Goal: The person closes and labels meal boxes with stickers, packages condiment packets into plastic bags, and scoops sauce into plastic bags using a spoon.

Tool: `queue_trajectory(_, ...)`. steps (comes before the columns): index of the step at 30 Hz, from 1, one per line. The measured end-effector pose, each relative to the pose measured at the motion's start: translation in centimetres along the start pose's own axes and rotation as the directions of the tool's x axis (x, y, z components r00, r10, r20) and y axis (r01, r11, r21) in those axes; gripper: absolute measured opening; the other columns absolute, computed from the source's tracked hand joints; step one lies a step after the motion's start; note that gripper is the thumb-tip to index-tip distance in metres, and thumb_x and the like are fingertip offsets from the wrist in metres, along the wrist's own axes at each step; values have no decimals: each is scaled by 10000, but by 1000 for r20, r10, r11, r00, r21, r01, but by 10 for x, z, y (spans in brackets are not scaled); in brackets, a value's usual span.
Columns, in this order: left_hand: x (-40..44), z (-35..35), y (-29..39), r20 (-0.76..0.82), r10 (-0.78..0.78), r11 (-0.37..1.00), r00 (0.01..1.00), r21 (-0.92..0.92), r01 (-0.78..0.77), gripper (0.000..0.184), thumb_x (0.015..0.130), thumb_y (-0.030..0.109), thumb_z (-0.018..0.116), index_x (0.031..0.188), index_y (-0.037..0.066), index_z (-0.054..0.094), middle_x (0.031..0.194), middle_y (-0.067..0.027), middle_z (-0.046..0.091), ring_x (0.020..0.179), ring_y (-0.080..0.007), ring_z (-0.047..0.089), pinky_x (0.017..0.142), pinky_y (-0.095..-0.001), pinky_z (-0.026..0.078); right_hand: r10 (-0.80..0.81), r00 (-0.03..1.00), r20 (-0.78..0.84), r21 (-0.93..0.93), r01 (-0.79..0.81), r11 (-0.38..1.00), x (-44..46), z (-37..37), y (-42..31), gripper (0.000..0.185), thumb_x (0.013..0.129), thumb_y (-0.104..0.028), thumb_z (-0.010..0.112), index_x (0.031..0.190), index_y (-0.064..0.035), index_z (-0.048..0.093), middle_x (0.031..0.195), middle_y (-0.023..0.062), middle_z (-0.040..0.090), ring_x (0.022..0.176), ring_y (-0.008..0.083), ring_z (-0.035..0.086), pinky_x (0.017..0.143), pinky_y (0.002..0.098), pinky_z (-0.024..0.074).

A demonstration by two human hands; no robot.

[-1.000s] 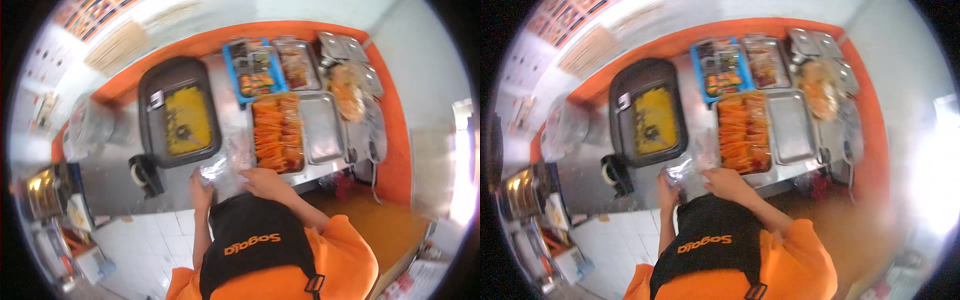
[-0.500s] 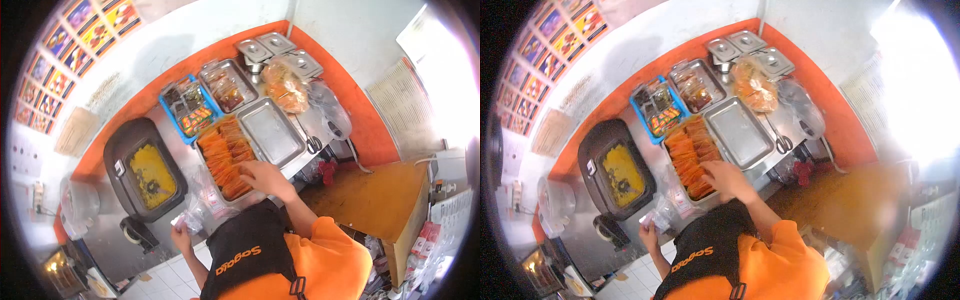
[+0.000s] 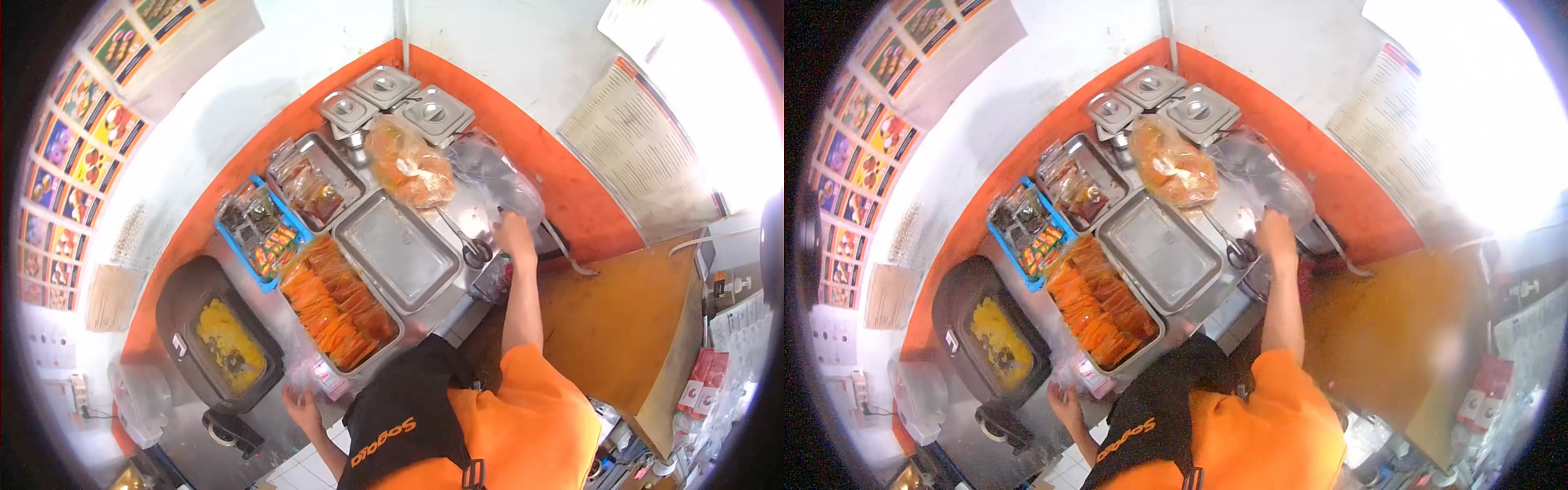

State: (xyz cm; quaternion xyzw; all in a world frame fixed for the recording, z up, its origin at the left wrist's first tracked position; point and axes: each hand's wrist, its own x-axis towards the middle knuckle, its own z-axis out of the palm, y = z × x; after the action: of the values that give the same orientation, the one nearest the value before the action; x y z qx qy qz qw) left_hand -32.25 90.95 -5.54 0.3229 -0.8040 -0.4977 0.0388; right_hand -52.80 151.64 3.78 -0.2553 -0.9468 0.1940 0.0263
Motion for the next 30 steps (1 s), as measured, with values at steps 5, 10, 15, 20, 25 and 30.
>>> queue_trajectory(5,-5,9,-3,-24,57,994,998,94,-55,684,919,116,755,1522,19,446,1508,-189,510,1326,-345,537,1038,-458,507,-253,871,-420,89,317,944,71,-24,52,344,856,-79,662,1180,37,672,1183,330,678,1157,482,639,965,556,511)
queue_trajectory(10,-19,11,24,-104,34,984,994,176,-15,647,933,148,753,1503,21,474,1503,-197,518,1345,-357,525,1029,-454,513,-96,983,-157,91,111,990,84,-54,40,554,854,-123,689,1391,-21,600,1327,337,615,1240,481,597,1018,527,501)
queue_trajectory(15,-22,12,10,-170,98,975,981,212,-60,640,937,165,753,1496,13,482,1479,-209,541,1351,-340,526,1014,-444,510,-234,919,-318,-277,146,950,89,6,42,440,858,-155,696,1295,-101,702,1333,271,644,1257,434,607,1036,545,490)
queue_trajectory(20,-24,7,21,-136,120,944,983,321,-71,621,936,181,751,1480,13,505,1488,-198,543,1354,-330,535,984,-458,510,-39,976,-213,5,41,999,128,-6,61,291,888,-169,655,1139,-85,776,1175,240,719,1139,457,661,978,551,522)
queue_trajectory(25,-16,-1,23,-139,145,928,980,363,-86,609,929,178,752,1471,25,518,1486,-194,544,1340,-347,543,979,-473,509,15,975,-222,97,7,995,153,-21,76,303,899,-179,635,1148,-67,767,1028,244,747,1027,468,699,938,545,540)
queue_trajectory(30,-14,0,24,-179,138,938,974,339,-70,577,933,185,741,1451,38,534,1468,-195,553,1329,-352,548,988,-505,499,-165,979,-120,206,187,961,141,-14,73,397,859,-123,716,1241,-17,720,1136,260,732,1095,412,711,946,463,549)
